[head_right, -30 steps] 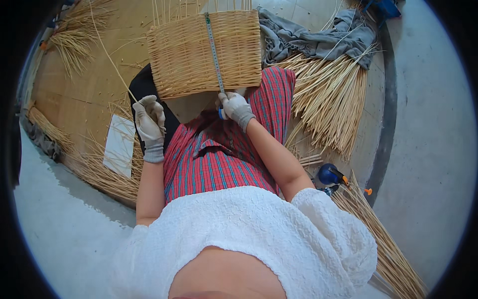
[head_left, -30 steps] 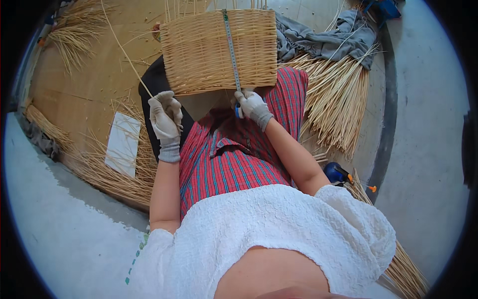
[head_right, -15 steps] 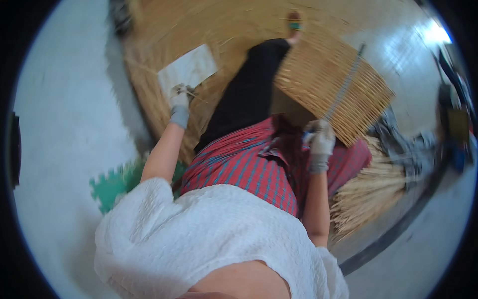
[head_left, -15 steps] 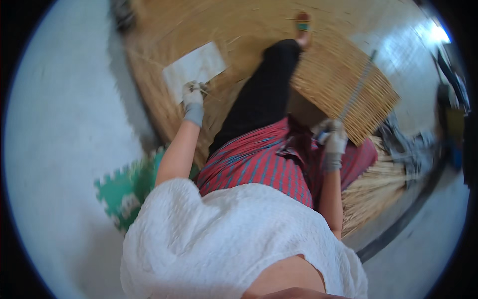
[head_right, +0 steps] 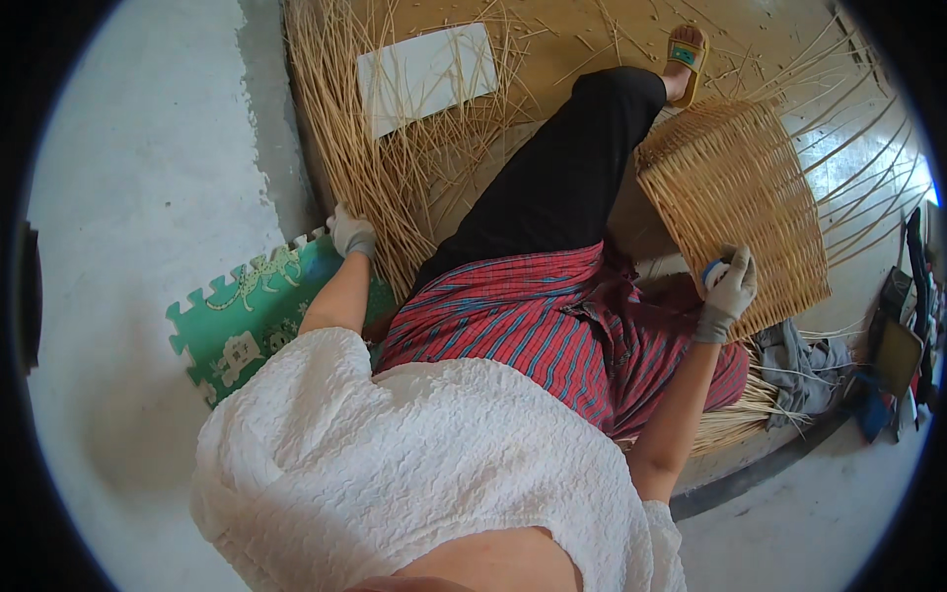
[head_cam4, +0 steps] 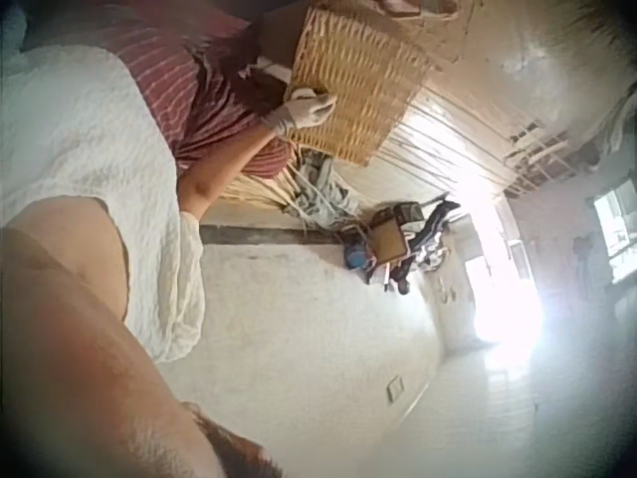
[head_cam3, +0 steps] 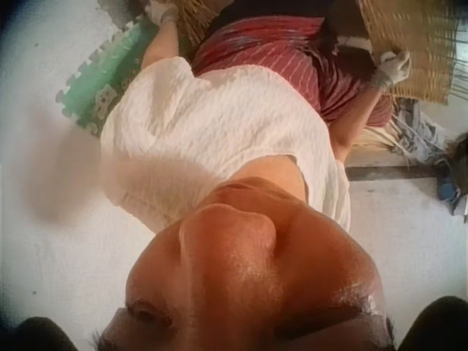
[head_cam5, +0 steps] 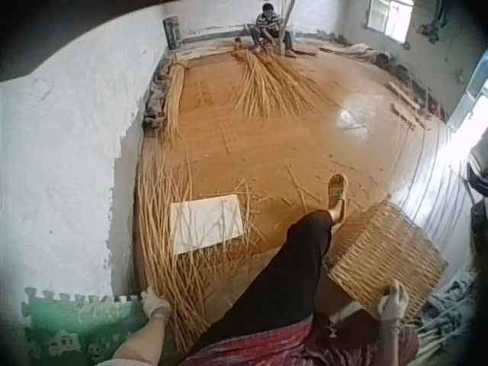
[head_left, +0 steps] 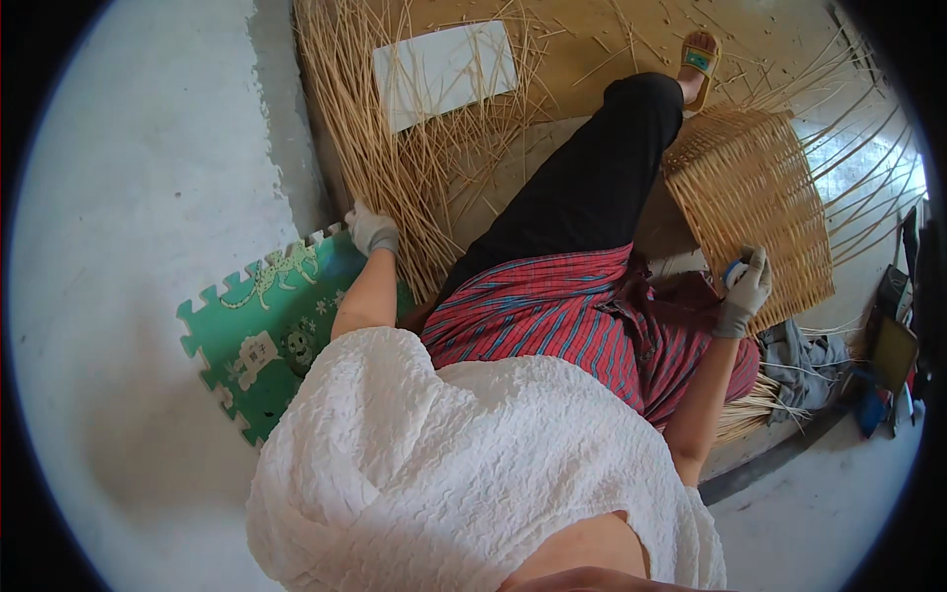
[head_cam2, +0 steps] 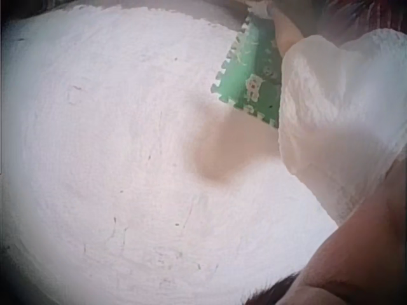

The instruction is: The person sits on the floor and weaves a rectangular basket using thin bamboo strips. They interlace the strips by hand, occasionally measure the basket with a tape measure, and use a hammer to adjust the structure.

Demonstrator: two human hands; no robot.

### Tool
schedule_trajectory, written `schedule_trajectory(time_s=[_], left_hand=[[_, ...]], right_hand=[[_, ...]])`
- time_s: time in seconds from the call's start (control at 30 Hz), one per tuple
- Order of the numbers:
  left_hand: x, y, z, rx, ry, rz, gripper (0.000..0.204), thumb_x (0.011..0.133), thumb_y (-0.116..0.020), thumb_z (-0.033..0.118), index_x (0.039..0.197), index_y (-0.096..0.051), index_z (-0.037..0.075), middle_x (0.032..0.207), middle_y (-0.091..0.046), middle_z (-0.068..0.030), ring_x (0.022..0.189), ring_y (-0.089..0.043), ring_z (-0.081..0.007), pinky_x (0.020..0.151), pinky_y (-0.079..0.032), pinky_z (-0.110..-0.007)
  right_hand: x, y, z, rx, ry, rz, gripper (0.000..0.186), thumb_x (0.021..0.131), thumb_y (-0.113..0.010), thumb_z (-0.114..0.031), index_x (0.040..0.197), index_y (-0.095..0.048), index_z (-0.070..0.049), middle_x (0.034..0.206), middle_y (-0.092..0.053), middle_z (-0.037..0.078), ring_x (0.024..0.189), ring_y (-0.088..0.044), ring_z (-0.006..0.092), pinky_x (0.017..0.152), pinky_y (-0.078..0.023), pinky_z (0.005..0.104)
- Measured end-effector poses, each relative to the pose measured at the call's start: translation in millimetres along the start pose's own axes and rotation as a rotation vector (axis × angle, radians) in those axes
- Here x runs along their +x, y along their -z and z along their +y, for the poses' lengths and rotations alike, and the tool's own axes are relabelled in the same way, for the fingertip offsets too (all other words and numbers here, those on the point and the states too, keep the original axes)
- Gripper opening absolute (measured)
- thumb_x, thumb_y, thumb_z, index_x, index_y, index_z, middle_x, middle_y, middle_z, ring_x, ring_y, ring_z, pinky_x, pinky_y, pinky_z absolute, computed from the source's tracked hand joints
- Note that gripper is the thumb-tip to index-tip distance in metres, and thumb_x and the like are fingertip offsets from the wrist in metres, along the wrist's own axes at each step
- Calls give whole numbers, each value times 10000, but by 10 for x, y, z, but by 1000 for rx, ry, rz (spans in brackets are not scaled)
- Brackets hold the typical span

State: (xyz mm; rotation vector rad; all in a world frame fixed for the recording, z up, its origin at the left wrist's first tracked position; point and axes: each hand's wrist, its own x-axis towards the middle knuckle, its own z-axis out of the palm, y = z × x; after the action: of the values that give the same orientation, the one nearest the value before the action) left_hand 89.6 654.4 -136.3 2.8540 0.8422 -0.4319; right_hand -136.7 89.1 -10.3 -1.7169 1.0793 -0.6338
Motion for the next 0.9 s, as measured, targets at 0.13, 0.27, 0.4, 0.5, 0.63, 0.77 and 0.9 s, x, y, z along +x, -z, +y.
schedule_trajectory(time_s=[0.13,0.27,0.4,0.5,0.63,0.77,0.9], left_hand=[[506,-257,255,-245,-96,-220,425,959,-578,99,1380,-530,136,1381,-490,-98,1169,-572,-278,936,-521,-408],[812,-507,432,139,-136,-193,394,962,-595,108,1354,-593,145,1430,-474,-90,1127,-602,-291,906,-542,-409],[934,-387,510,637,-353,-422,407,953,-625,132,1359,-617,161,1461,-492,-92,1120,-630,-313,907,-550,-420],[1222,-480,355,255,-251,-421,390,954,-641,139,1344,-634,125,1375,-598,-104,1066,-655,-291,914,-544,-375],[1119,-187,405,-607,-64,-92,340,967,-644,140,1292,-661,42,1215,-706,-127,941,-679,-216,885,-551,-317],[1212,-23,409,-1335,131,55,419,925,-626,-47,1335,-569,23,1019,-693,-124,926,-660,-222,796,-546,-294],[1617,252,844,-1570,-66,131,330,913,-566,-68,1223,-575,43,868,-586,-55,733,-569,-181,656,-518,-291]], right_hand=[[-283,4,174,-115,-5,-38,409,1032,-558,-350,888,-679,14,714,-628,22,583,-510,77,534,-395,253],[-796,-124,201,-234,-81,-74,413,1014,-587,-361,917,-691,26,764,-675,55,660,-587,114,613,-472,292],[-1105,-151,96,-344,-162,-219,428,1002,-602,-386,923,-708,21,775,-678,58,688,-593,125,639,-483,317],[-1116,-170,93,-362,-197,-250,443,1002,-594,-397,934,-720,23,788,-681,65,701,-594,133,649,-485,325],[-1134,-191,22,-284,-293,-246,428,1017,-569,-374,973,-714,27,839,-700,86,741,-620,147,668,-495,324],[-1282,-251,-310,-89,-245,-311,439,1028,-541,-391,1007,-696,19,810,-680,67,721,-601,131,645,-486,309],[-1504,43,-722,-118,-204,-628,360,1013,-550,-351,1057,-687,-20,779,-667,77,685,-613,189,640,-502,326]])
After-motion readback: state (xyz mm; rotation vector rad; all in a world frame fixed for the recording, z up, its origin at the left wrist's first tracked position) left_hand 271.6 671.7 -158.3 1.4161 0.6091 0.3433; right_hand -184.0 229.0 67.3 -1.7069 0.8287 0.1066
